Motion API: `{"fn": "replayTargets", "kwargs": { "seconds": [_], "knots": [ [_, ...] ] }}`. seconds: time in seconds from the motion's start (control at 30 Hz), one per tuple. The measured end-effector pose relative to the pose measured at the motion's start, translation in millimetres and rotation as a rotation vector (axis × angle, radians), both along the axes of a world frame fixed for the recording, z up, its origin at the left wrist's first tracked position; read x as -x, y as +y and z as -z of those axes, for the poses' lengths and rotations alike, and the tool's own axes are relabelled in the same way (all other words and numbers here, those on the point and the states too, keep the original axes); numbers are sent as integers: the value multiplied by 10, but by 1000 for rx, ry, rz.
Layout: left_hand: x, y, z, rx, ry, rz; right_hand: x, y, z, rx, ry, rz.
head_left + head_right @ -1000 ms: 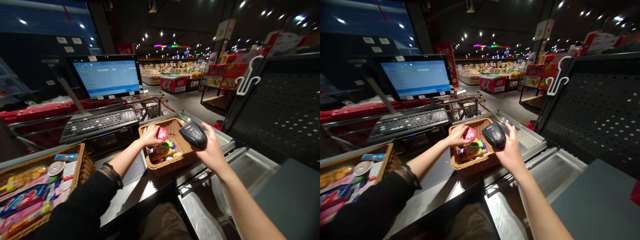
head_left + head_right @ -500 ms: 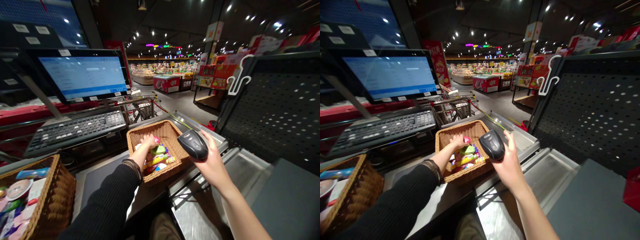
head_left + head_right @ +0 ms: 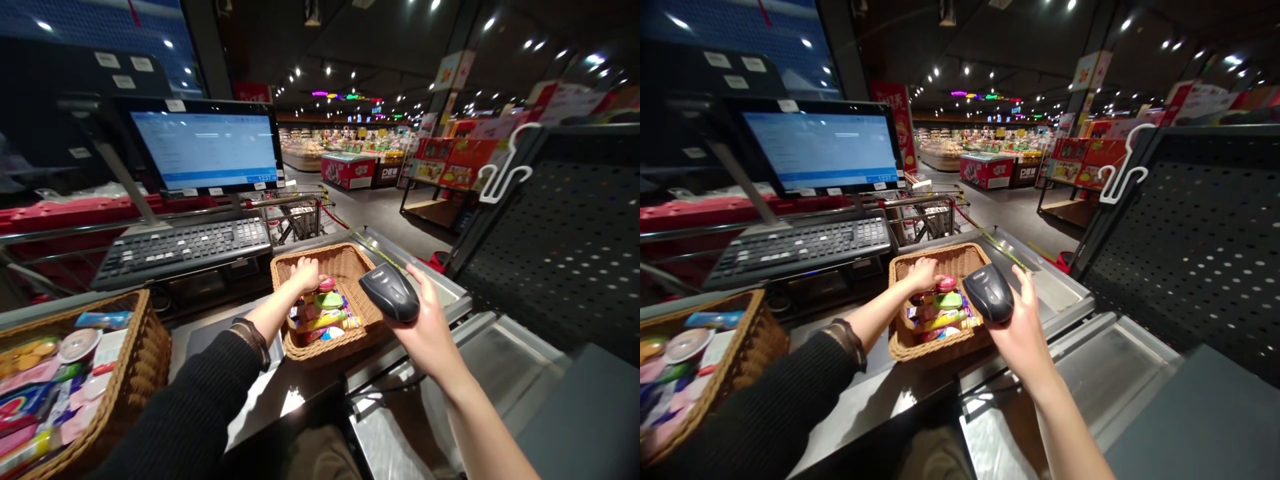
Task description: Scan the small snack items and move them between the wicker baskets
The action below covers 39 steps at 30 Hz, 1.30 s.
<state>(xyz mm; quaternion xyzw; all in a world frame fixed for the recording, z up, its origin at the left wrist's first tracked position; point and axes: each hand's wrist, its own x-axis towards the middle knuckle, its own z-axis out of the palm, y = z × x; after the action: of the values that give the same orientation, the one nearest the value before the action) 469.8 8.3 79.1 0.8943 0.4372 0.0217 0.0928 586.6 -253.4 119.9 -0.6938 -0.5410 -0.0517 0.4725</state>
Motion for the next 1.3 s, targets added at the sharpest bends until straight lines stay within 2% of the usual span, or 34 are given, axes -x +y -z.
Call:
{"fn": "replayTargets", "kwargs": {
  "seconds": [0.07,0.17,0.37,0.47,0.57,0.8,0.9,1.0,1.07,1.17,1.3],
  "knots": [
    [241,18,-114,-84,-57,71,61,45,-14,10,-1,-23],
    [743,-11,-212,-221,-121,139,191,135,-42,25,-9,-52],
    [1900,-413,-227,-367,-129,147,659,407,-135,21,-105,-229],
    [2422,-592,-219,-375,-113,78,980,562,-172,23,-131,-338],
    [2929,-669,-211,-366,-96,-20,1303,683,-192,26,-150,-423],
    [3945,-587,-208,-288,-2,-301,1894,825,-233,107,-174,-544],
    [4240,-452,-203,-234,86,-462,2062,860,-243,140,-197,-574],
    [4432,-254,-190,-186,162,-592,2155,893,-225,139,-209,-584],
    [4510,-104,-185,-143,189,-592,2167,915,-200,136,-236,-593],
    [4578,99,-182,-74,211,-521,2120,946,-161,141,-283,-609],
    [4612,234,-157,2,193,-485,2047,978,-131,173,-317,-616]
  ]
}}
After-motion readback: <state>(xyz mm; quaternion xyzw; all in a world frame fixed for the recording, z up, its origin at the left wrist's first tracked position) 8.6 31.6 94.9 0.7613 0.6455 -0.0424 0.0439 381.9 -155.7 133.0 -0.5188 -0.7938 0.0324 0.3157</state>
